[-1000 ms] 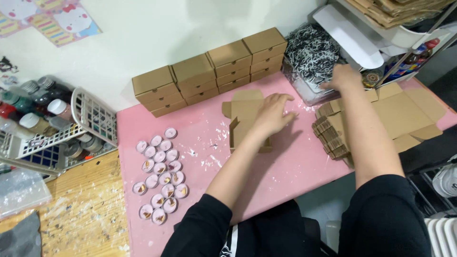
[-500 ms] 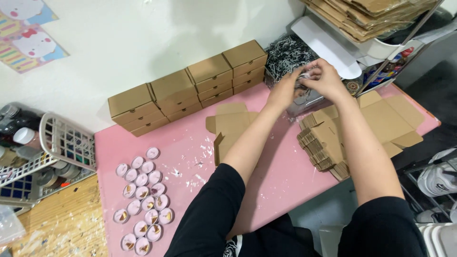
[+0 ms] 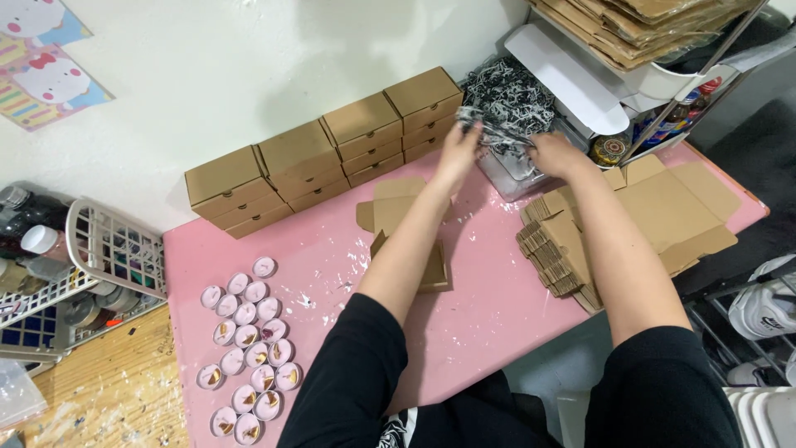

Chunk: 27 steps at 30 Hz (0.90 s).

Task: The person assembles cardboard boxes, adds shredded filler, and places small round candles inside.

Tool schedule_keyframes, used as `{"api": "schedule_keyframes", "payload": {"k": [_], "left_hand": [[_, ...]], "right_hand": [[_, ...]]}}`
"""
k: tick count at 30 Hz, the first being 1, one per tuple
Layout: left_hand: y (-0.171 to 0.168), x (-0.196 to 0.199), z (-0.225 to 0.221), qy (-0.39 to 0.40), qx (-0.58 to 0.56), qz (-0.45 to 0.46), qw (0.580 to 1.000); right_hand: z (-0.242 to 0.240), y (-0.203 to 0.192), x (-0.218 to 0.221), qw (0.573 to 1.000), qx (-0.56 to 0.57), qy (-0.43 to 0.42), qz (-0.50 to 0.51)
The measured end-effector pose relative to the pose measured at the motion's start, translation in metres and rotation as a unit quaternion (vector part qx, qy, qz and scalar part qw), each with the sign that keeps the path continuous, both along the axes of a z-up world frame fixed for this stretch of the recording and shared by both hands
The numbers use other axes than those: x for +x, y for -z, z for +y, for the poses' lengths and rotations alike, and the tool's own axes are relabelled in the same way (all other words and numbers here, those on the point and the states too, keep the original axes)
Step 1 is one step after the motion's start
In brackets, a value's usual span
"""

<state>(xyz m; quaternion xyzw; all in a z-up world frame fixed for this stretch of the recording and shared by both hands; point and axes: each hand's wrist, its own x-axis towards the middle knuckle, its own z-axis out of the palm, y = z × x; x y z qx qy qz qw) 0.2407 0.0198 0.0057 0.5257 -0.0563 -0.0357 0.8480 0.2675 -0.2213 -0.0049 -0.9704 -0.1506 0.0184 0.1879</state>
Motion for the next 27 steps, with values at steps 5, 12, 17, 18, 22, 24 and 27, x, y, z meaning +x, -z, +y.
{"api": "schedule_keyframes", "payload": {"k": [5, 12, 17, 18, 22, 24, 27], "left_hand": [[-0.025, -0.019, 0.057, -0.006, 0.0, 0.029, 1.0], [-0.045, -0.068, 0.131, -0.038, 0.0, 0.007, 0.999], [-0.025, -0.096, 0.163, -0.01, -0.023, -0.009, 1.0], [-0.023, -0.102, 0.166, -0.003, -0.027, 0.008, 1.0], [-0.038, -0.15, 0.161, 0.014, 0.01, 0.015, 1.0], [-0.037, -0.171, 0.16, 0.05, 0.063, -0.052, 0.995], [0.002, -0.182, 0.173, 0.045, 0.17, -0.099, 0.979]], "right_hand": [[-0.027, 0.023, 0.024, 0.99, -0.139, 0.03, -0.013], [0.013, -0.04, -0.02, 0.989, -0.02, 0.139, -0.035], [0.095, -0.126, -0.103, 0.997, -0.062, 0.031, -0.039], [0.116, -0.144, -0.126, 0.998, 0.026, -0.043, -0.028], [0.185, -0.152, -0.199, 0.931, 0.287, -0.191, 0.122], [0.2, -0.129, -0.221, 0.899, 0.367, -0.191, 0.145], [0.198, -0.056, -0.198, 0.878, 0.422, -0.18, 0.14]]}}
